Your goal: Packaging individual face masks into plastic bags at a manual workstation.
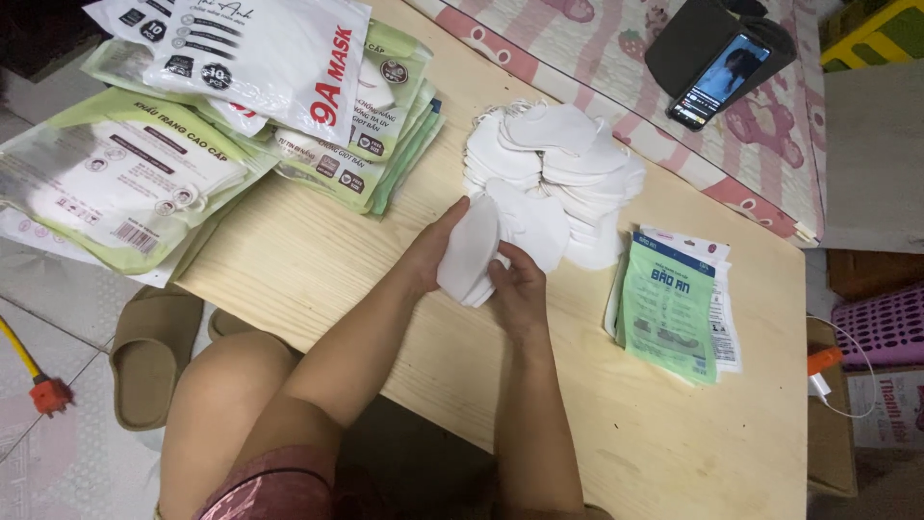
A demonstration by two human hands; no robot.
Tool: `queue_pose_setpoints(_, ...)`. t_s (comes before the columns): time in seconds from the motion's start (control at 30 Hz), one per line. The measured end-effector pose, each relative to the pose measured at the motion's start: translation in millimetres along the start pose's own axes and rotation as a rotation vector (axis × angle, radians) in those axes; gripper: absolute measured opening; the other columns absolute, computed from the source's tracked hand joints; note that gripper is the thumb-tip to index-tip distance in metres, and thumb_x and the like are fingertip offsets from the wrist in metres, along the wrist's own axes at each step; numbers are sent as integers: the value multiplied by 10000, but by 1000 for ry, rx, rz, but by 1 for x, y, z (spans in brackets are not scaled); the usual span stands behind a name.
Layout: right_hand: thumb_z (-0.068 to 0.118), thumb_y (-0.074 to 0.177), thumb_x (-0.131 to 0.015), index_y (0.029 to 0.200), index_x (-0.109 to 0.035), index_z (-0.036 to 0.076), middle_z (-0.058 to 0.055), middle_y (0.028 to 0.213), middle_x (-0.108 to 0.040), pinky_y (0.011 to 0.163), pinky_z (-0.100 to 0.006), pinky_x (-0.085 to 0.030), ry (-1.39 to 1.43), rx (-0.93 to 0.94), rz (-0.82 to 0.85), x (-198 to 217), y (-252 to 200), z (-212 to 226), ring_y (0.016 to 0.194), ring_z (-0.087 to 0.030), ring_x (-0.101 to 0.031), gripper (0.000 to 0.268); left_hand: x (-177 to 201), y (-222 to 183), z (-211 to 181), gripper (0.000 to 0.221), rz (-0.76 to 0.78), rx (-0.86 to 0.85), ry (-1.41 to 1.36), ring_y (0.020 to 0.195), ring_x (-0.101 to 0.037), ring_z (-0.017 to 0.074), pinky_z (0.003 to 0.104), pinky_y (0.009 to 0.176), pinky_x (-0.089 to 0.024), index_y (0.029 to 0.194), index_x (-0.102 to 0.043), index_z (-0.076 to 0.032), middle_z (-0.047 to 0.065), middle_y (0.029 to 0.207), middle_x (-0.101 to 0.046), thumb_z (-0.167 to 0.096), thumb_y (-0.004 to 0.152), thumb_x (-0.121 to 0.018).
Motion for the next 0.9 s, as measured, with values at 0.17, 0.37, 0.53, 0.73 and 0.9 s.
queue_pose_setpoints(0.17, 50, 966, -667, 1404, -563, 33, -161, 1424, -602, 1112, -442, -474, 29, 1, -12, -9, -1, 10, 1301, -279, -579, 451, -12, -13, -4, 593, -14, -9, 5, 995, -686, 213, 355, 946, -553, 1294, -677, -123, 67, 1166, -736, -585, 924, -709)
queue_pose_setpoints(0.37, 101, 1028, -531, 1444, -566, 74, -208, 1467, -543, 1199, -507, -347, -204, -29, -20, -20, -5, 23, 1401, -342, -459, 418, -6, -4, -2, 612, -12, -11, 16, 993, -687, 216, 359, 947, -557, 1298, -677, -130, 65, 1166, -737, -602, 911, -717)
queue_pose_setpoints(0.53, 141, 1045, -553, 1365, -621, 20, -178, 1379, -636, 1131, -466, -438, -78, -14, -13, -13, -4, 6, 1324, -282, -557, 349, -3, -6, -2, 616, -8, -21, 43, 991, -678, 221, 369, 949, -554, 1303, -666, -127, 67, 1162, -729, -605, 918, -711)
queue_pose_setpoints(0.73, 86, 973, -691, 1360, -624, 33, -135, 1390, -636, 1129, -392, -452, -93, 23, 23, -19, -6, 17, 1334, -221, -545, 396, -3, 1, -1, 597, -13, -15, 19, 1006, -685, 219, 356, 957, -553, 1311, -673, -134, 68, 1186, -735, -592, 928, -704)
queue_pose_setpoints(0.9, 72, 1009, -598, 1384, -587, 0, -178, 1408, -604, 1143, -466, -436, -20, -28, 28, -12, -3, 4, 1343, -276, -547, 382, 5, 7, 4, 617, -11, -23, 29, 1031, -684, 221, 370, 976, -542, 1357, -635, -136, 81, 1210, -725, -587, 942, -699)
Point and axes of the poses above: each hand's wrist, its own y-axis towards the middle knuckle, its own x-axis out of the back of the hand, z = x × y, the point moved 4 cm from there along y, towards the middle knuckle
